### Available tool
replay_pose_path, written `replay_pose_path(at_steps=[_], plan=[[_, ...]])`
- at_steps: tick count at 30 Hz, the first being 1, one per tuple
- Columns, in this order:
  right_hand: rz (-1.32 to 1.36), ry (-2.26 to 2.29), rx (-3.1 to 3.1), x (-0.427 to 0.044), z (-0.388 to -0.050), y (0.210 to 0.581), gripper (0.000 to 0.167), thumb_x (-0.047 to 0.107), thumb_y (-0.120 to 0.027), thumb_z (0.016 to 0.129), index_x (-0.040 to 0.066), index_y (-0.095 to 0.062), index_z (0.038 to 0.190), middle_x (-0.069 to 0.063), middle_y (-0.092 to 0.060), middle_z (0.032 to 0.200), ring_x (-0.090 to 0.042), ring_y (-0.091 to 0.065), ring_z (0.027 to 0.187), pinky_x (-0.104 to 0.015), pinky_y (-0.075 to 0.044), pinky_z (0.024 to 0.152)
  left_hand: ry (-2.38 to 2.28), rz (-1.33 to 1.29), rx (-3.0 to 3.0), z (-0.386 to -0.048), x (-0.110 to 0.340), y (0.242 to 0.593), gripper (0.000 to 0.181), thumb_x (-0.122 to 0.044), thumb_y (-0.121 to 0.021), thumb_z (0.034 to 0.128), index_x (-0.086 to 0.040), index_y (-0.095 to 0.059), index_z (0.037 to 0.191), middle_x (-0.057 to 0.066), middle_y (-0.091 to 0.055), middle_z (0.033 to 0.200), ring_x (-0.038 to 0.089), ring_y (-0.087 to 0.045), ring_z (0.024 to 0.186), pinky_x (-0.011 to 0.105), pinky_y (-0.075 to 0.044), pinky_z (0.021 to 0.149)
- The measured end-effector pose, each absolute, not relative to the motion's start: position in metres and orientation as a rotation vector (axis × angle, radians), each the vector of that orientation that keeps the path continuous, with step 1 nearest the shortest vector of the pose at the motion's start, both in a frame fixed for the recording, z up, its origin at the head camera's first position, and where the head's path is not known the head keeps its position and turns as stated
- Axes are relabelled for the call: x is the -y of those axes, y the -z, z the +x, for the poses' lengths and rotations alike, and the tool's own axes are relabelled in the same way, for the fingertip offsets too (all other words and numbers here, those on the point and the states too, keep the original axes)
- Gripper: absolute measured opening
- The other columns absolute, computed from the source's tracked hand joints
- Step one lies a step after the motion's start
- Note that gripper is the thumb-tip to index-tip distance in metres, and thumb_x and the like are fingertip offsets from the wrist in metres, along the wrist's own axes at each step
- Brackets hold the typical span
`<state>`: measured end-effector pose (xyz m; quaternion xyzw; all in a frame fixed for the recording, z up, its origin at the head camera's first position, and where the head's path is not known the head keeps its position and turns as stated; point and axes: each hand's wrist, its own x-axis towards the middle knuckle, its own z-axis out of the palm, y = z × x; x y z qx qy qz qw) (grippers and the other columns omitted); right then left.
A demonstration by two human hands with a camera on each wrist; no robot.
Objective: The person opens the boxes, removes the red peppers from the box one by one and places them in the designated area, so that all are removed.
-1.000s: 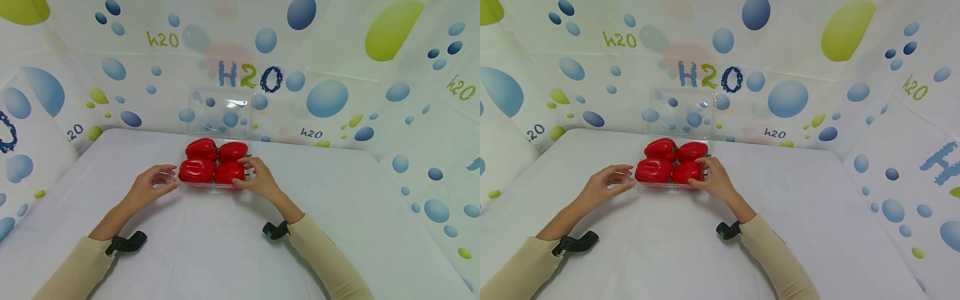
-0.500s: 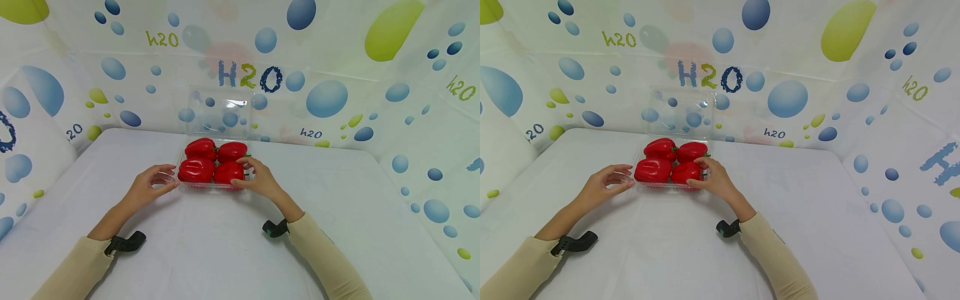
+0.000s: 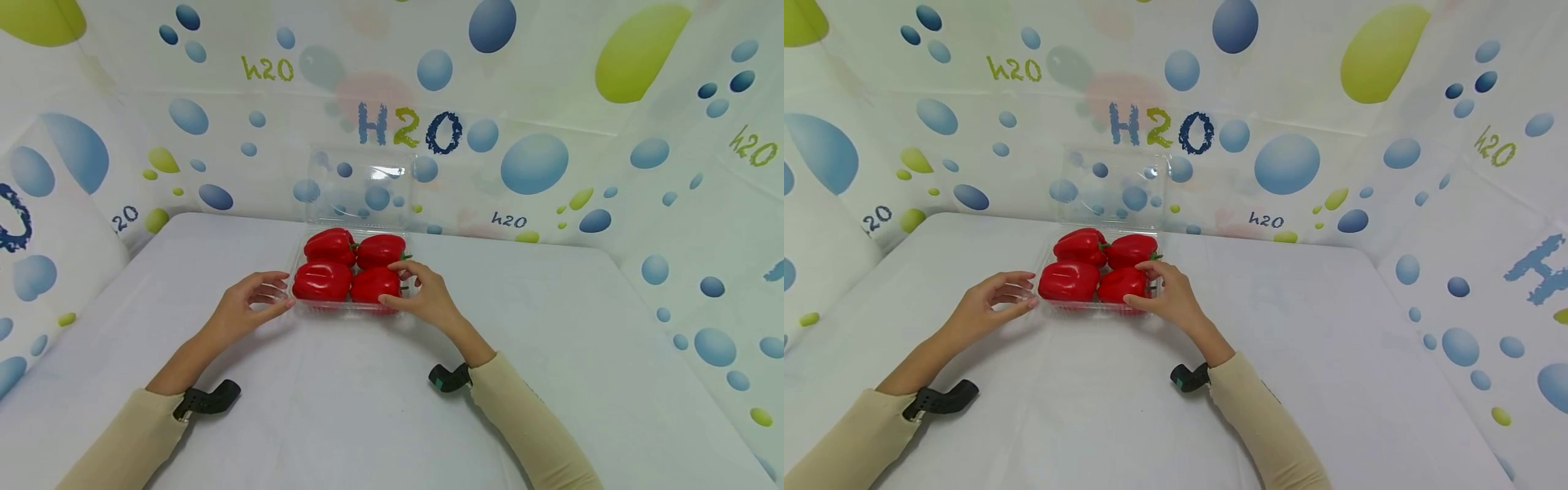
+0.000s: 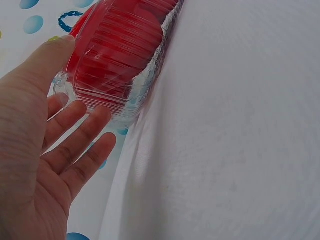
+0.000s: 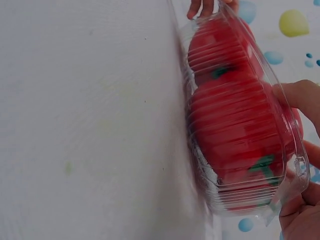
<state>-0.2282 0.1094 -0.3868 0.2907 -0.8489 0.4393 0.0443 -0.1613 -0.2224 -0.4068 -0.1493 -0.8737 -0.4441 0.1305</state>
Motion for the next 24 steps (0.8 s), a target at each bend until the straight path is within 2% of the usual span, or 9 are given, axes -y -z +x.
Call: replay_pose_path(at_steps=[13,24], plan=[[0.919,-1.351,2.513,-0.1099,-0.2282,0.3897,0.05,0.019,-0.081,0.078,0.006,-0.061,0.122,-0.01,-0.062,0.1,-0.025,-0.055,0.094,-0.03,-0.048,0.072,1.288,-0.462,2.517,-0.1612,0.2229,0.4082,0.048,-0.011,-0.076,0.0852,-0.001,-0.057,0.128,0.014,-0.065,0.108,-0.006,-0.059,0.09,0.01,-0.049,0.08],[0.877,-1.349,2.505,-0.109,-0.2272,0.3917,0.051,0.018,-0.083,0.076,0.005,-0.062,0.121,-0.01,-0.063,0.1,-0.024,-0.056,0.092,-0.029,-0.049,0.072,1.28,-0.453,2.519,-0.161,0.2231,0.4083,0.049,-0.012,-0.076,0.0847,-0.001,-0.057,0.128,0.014,-0.065,0.108,-0.005,-0.06,0.09,0.011,-0.05,0.08]])
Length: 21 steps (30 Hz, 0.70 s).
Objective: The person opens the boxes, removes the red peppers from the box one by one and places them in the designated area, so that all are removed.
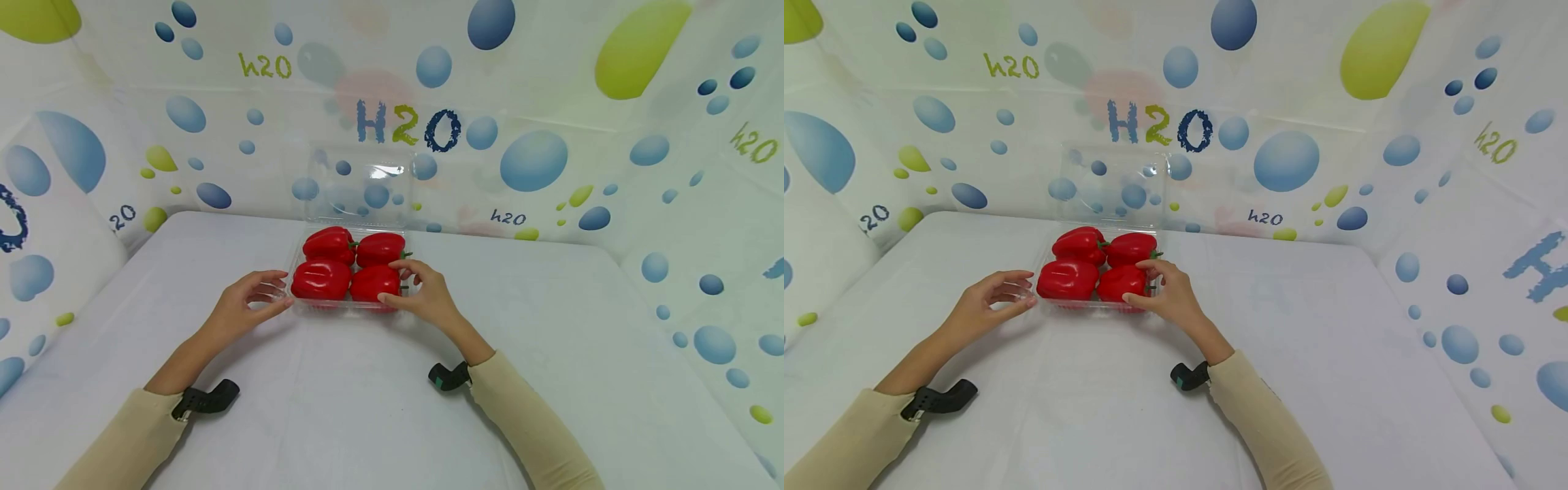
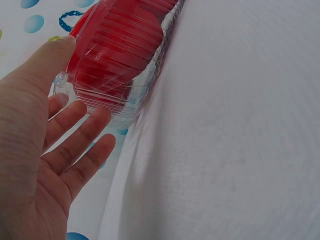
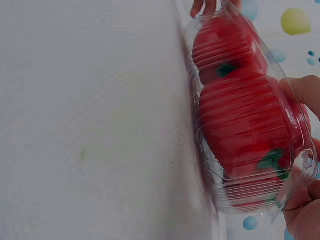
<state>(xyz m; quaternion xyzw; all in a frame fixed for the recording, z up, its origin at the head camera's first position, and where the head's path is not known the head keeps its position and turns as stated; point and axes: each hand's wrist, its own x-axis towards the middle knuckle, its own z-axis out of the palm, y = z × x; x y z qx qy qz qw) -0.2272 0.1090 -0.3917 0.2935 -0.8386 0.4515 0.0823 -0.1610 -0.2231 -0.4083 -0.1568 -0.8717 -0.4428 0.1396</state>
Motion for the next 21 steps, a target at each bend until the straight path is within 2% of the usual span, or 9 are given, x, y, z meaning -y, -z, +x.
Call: replay_pose_path(at_steps=[4,12,21], plan=[[0.876,-1.347,2.496,-0.1086,-0.2272,0.3927,0.051,0.017,-0.083,0.076,0.005,-0.062,0.121,-0.01,-0.063,0.102,-0.023,-0.056,0.092,-0.028,-0.049,0.071,1.283,-0.464,2.504,-0.1616,0.2235,0.4093,0.048,-0.01,-0.076,0.0842,-0.001,-0.057,0.128,0.014,-0.065,0.107,-0.002,-0.06,0.09,0.011,-0.05,0.08],[0.871,-1.403,2.466,-0.1108,-0.2287,0.3917,0.051,0.016,-0.082,0.078,0.004,-0.062,0.123,-0.011,-0.065,0.107,-0.025,-0.057,0.094,-0.031,-0.05,0.075,1.276,-0.469,2.503,-0.1625,0.2228,0.409,0.049,-0.012,-0.076,0.0848,-0.001,-0.057,0.128,0.014,-0.065,0.107,-0.006,-0.059,0.09,0.011,-0.05,0.08],[0.847,-1.576,2.411,-0.1145,-0.2322,0.3884,0.051,0.012,-0.08,0.08,0.002,-0.06,0.126,-0.013,-0.064,0.118,-0.027,-0.059,0.096,-0.041,-0.054,0.081,1.286,-0.469,2.491,-0.1617,0.2235,0.4099,0.048,-0.01,-0.076,0.0845,-0.001,-0.058,0.127,0.014,-0.065,0.107,-0.001,-0.061,0.09,0.011,-0.05,0.08]])
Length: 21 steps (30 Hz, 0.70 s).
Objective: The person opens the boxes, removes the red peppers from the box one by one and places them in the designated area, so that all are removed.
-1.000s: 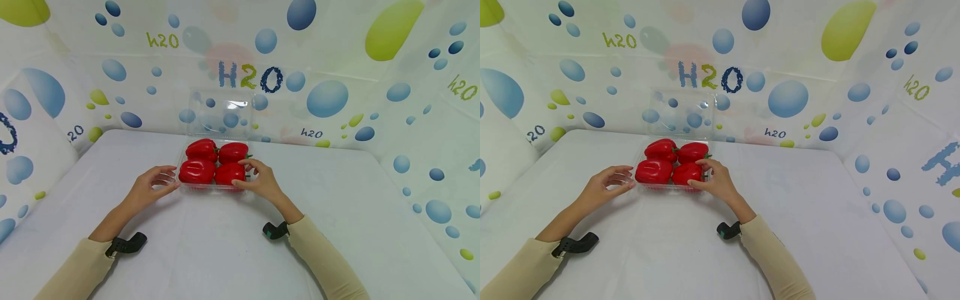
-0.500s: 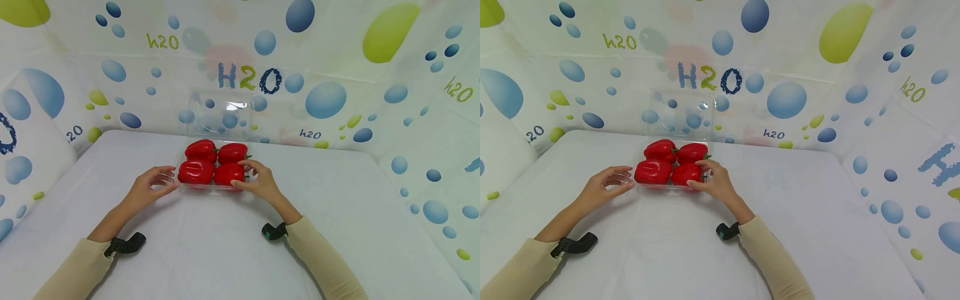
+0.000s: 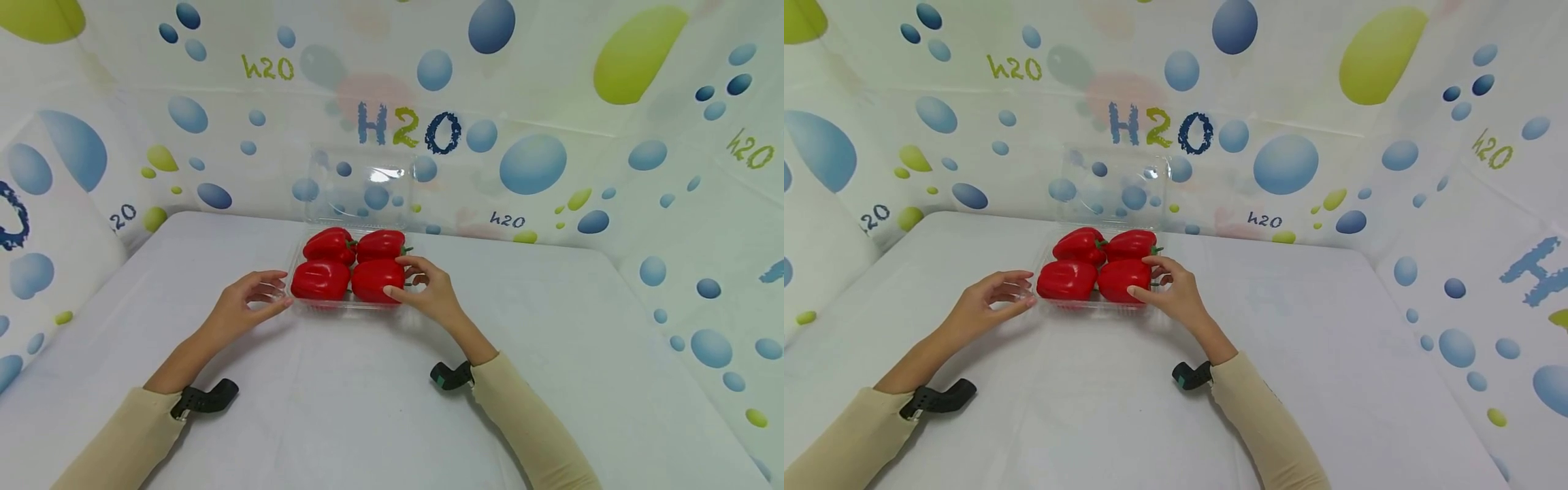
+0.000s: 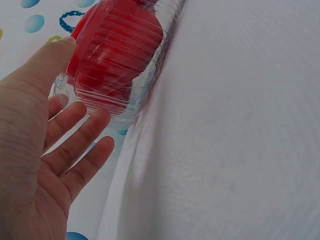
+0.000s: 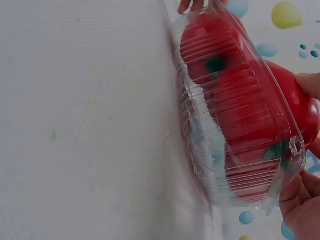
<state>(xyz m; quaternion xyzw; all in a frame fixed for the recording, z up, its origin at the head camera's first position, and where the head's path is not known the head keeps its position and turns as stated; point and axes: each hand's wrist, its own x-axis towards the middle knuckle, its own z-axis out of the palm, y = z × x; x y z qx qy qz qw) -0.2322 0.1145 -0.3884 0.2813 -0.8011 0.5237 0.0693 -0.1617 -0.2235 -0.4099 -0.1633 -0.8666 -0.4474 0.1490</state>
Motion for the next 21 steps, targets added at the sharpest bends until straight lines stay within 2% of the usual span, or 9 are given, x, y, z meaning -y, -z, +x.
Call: replay_pose_path(at_steps=[6,15,21], plan=[[0.836,-1.601,2.422,-0.1128,-0.2299,0.3873,0.05,0.013,-0.079,0.08,0.002,-0.06,0.125,-0.014,-0.063,0.119,-0.029,-0.058,0.1,-0.044,-0.053,0.08,1.285,-0.452,2.509,-0.1614,0.2244,0.4116,0.048,-0.012,-0.076,0.0854,-0.003,-0.057,0.128,0.013,-0.065,0.108,0.001,-0.061,0.091,0.012,-0.051,0.08],[0.843,-1.576,2.42,-0.1121,-0.2286,0.3857,0.052,0.014,-0.08,0.079,0.003,-0.059,0.126,-0.012,-0.063,0.121,-0.026,-0.057,0.101,-0.035,-0.052,0.078,1.274,-0.462,2.504,-0.162,0.224,0.4103,0.049,-0.012,-0.076,0.085,-0.004,-0.057,0.129,0.014,-0.065,0.108,-0.002,-0.06,0.09,0.013,-0.051,0.08],[0.852,-1.576,2.385,-0.1121,-0.2287,0.3859,0.053,0.013,-0.079,0.079,0.001,-0.058,0.127,-0.014,-0.062,0.122,-0.028,-0.057,0.103,-0.041,-0.054,0.08,1.271,-0.469,2.497,-0.1626,0.2239,0.4108,0.049,-0.01,-0.076,0.0849,-0.002,-0.057,0.129,0.014,-0.065,0.107,0.0,-0.061,0.09,0.012,-0.051,0.079]])
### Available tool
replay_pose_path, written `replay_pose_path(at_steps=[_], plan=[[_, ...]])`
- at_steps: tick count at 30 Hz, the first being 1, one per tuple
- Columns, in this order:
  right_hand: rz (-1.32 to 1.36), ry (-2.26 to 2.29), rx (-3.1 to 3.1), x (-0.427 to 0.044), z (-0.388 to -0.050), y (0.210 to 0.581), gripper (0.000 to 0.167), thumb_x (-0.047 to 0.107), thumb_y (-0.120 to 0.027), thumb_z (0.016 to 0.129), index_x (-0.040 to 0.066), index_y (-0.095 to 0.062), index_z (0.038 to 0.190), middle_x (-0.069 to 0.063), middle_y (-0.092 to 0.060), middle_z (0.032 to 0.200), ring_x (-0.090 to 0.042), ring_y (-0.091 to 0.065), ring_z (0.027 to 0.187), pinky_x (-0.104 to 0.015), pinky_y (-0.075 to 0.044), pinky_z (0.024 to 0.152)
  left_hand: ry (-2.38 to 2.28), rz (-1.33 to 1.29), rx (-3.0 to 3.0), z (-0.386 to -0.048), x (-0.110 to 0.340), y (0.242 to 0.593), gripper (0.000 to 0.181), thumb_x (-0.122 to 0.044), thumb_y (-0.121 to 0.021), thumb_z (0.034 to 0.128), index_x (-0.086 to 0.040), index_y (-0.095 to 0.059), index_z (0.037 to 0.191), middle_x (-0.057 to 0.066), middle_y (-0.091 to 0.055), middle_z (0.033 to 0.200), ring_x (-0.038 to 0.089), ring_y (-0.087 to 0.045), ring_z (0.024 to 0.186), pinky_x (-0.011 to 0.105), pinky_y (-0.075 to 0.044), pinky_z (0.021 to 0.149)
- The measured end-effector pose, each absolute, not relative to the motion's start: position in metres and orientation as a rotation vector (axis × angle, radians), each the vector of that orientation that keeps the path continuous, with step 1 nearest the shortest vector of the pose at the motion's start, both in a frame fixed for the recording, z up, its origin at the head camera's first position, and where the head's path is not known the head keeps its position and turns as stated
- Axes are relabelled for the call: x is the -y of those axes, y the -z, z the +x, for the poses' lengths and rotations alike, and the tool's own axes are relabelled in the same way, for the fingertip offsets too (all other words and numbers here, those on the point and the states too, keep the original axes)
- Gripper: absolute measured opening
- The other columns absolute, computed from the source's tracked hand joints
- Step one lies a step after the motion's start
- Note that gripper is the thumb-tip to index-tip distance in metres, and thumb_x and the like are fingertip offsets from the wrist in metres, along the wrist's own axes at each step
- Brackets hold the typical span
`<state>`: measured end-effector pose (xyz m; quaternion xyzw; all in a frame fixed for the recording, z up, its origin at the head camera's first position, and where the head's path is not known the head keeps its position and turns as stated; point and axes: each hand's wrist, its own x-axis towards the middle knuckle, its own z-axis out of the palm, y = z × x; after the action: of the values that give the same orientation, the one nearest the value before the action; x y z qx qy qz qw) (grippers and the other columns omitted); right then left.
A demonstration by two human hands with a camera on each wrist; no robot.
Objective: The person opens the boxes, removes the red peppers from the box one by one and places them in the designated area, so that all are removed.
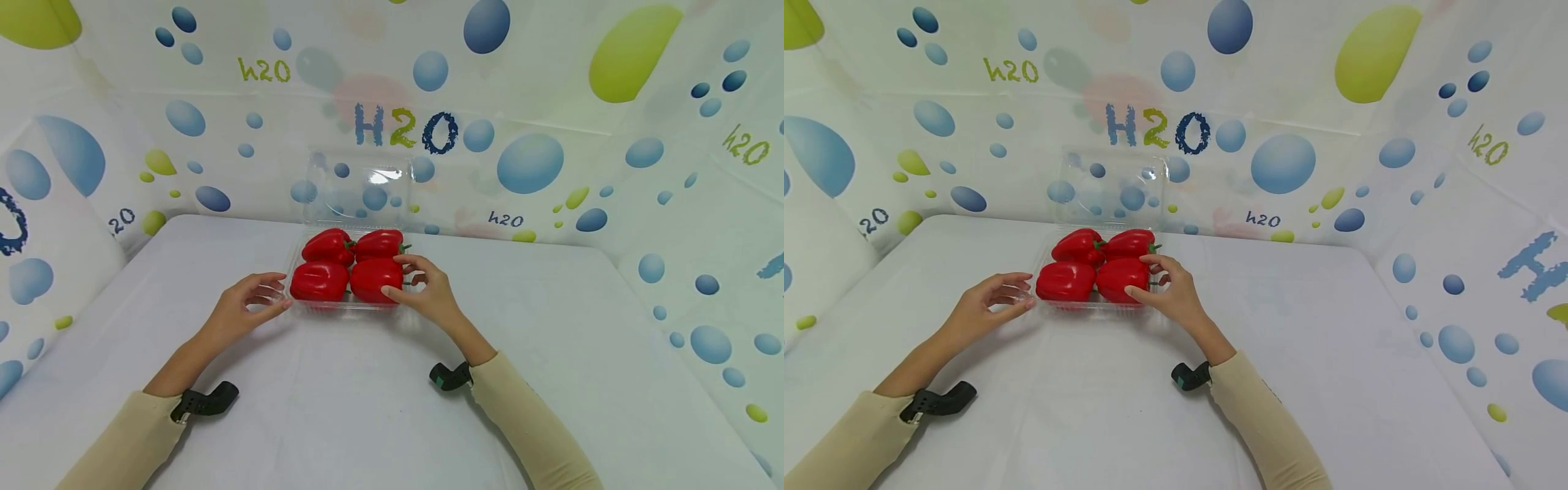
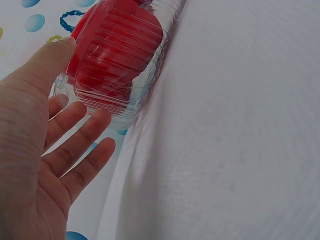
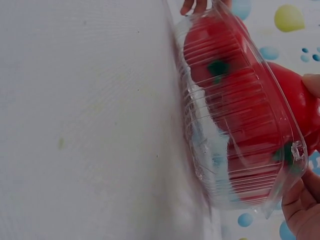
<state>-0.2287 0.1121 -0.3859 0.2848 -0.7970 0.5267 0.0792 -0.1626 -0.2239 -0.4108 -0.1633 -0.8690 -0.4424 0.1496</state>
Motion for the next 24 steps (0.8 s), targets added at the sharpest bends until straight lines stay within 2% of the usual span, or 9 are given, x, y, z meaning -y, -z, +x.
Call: replay_pose_path(at_steps=[3,8,17,24], plan=[[0.858,-1.587,2.371,-0.1121,-0.2287,0.3857,0.052,0.012,-0.078,0.08,0.002,-0.058,0.127,-0.014,-0.062,0.122,-0.029,-0.057,0.103,-0.045,-0.054,0.081,1.268,-0.466,2.498,-0.1622,0.224,0.4106,0.048,-0.01,-0.076,0.0847,-0.002,-0.057,0.128,0.015,-0.065,0.107,0.0,-0.061,0.09,0.011,-0.05,0.079],[0.849,-1.597,2.355,-0.1129,-0.2291,0.3857,0.053,0.012,-0.078,0.08,0.002,-0.057,0.127,-0.014,-0.061,0.123,-0.027,-0.056,0.103,-0.047,-0.055,0.082,1.27,-0.465,2.496,-0.161,0.2229,0.4089,0.048,-0.01,-0.076,0.0845,-0.002,-0.057,0.128,0.015,-0.065,0.107,-0.001,-0.061,0.09,0.011,-0.05,0.079],[0.859,-1.606,2.312,-0.1132,-0.229,0.3853,0.053,0.011,-0.077,0.08,0.001,-0.057,0.127,-0.015,-0.06,0.122,-0.027,-0.055,0.103,-0.051,-0.054,0.08,1.256,-0.447,2.5,-0.1608,0.2213,0.4079,0.05,-0.008,-0.077,0.0831,-0.002,-0.057,0.129,0.015,-0.065,0.108,0.012,-0.064,0.091,0.014,-0.052,0.08],[0.868,-1.635,2.278,-0.1126,-0.2276,0.3829,0.053,0.01,-0.077,0.08,0.002,-0.057,0.128,-0.015,-0.059,0.123,-0.027,-0.055,0.103,-0.056,-0.053,0.081,1.247,-0.463,2.487,-0.1613,0.2213,0.4082,0.052,-0.006,-0.078,0.0815,-0.002,-0.057,0.129,0.015,-0.066,0.108,0.012,-0.064,0.091,0.014,-0.052,0.079]])
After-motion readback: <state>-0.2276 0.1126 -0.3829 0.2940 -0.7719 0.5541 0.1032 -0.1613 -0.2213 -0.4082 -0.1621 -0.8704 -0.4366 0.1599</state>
